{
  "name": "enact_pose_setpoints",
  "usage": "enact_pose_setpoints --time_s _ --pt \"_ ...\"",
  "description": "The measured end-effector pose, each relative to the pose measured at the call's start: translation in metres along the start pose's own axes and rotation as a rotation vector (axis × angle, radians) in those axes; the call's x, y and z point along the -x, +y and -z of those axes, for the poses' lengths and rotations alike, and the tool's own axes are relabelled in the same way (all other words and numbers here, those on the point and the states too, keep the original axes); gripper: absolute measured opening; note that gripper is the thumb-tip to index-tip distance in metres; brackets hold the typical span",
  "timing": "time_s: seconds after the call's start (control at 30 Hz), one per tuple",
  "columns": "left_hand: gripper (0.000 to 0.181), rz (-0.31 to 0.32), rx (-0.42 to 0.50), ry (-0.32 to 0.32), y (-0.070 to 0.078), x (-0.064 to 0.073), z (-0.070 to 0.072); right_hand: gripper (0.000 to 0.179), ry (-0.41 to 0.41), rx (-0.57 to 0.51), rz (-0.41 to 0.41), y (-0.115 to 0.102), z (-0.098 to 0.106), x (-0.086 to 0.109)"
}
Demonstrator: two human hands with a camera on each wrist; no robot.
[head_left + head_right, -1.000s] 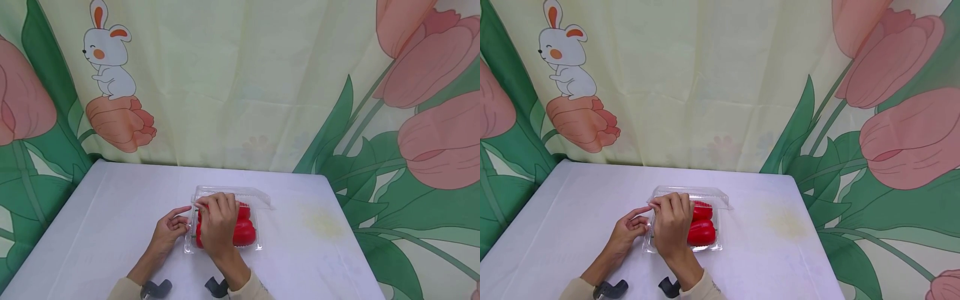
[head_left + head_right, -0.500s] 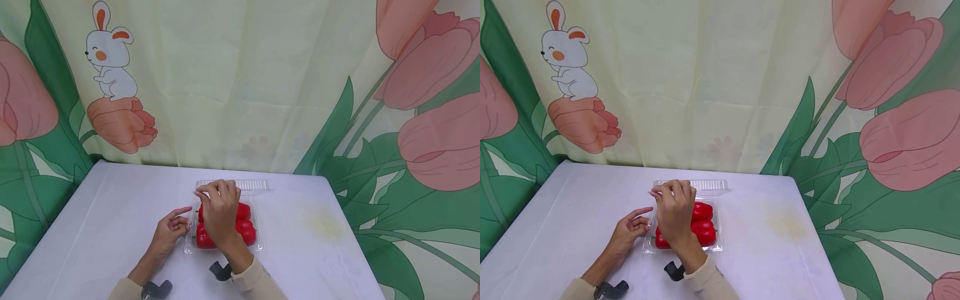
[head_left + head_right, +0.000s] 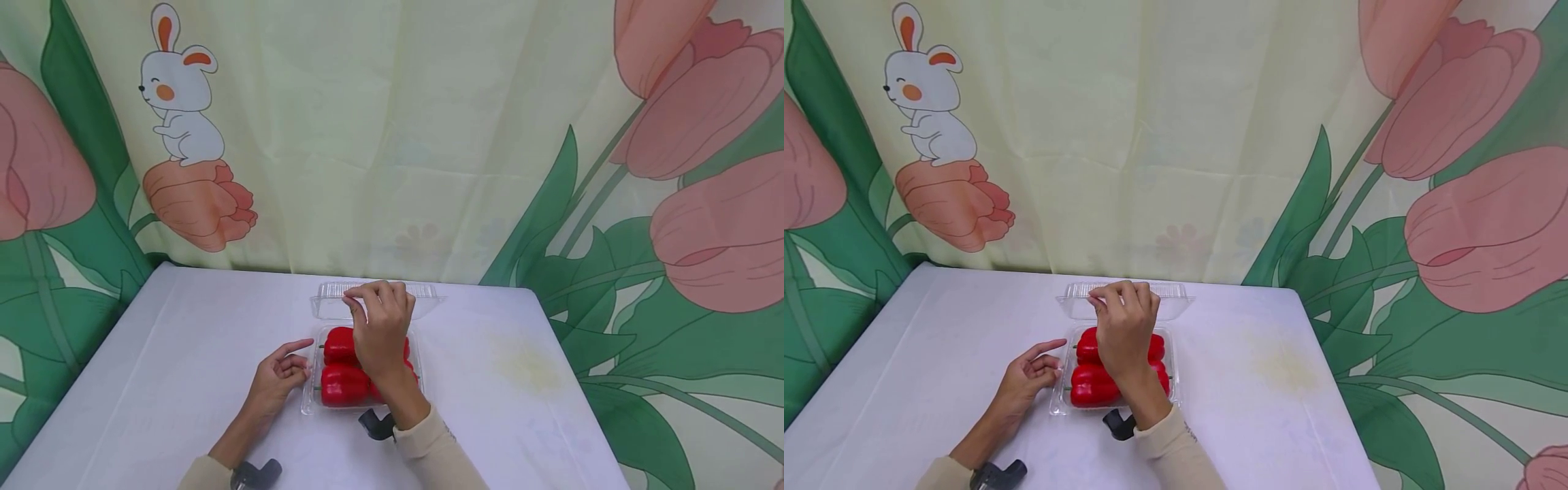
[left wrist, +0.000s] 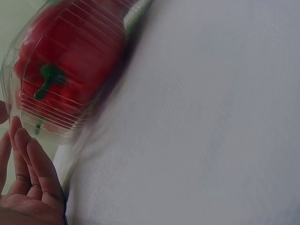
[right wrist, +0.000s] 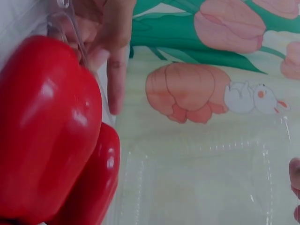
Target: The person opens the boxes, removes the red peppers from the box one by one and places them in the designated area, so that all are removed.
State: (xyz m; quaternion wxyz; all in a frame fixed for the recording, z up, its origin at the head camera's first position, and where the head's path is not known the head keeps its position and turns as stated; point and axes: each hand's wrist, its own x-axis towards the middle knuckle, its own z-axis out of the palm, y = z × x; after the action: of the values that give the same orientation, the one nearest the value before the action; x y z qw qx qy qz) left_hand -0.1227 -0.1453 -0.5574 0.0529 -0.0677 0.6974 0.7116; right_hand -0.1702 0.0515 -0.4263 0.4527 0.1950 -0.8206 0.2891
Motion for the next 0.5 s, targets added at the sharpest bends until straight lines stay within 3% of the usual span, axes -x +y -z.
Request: enact_pose_setpoints --time_s 0.5 --pt "0.053 -0.018 0.004 -0.014 -0.002 0.001 0.000 0.018 0.010 0.014 -0.028 0.029 0.010 -0.012"
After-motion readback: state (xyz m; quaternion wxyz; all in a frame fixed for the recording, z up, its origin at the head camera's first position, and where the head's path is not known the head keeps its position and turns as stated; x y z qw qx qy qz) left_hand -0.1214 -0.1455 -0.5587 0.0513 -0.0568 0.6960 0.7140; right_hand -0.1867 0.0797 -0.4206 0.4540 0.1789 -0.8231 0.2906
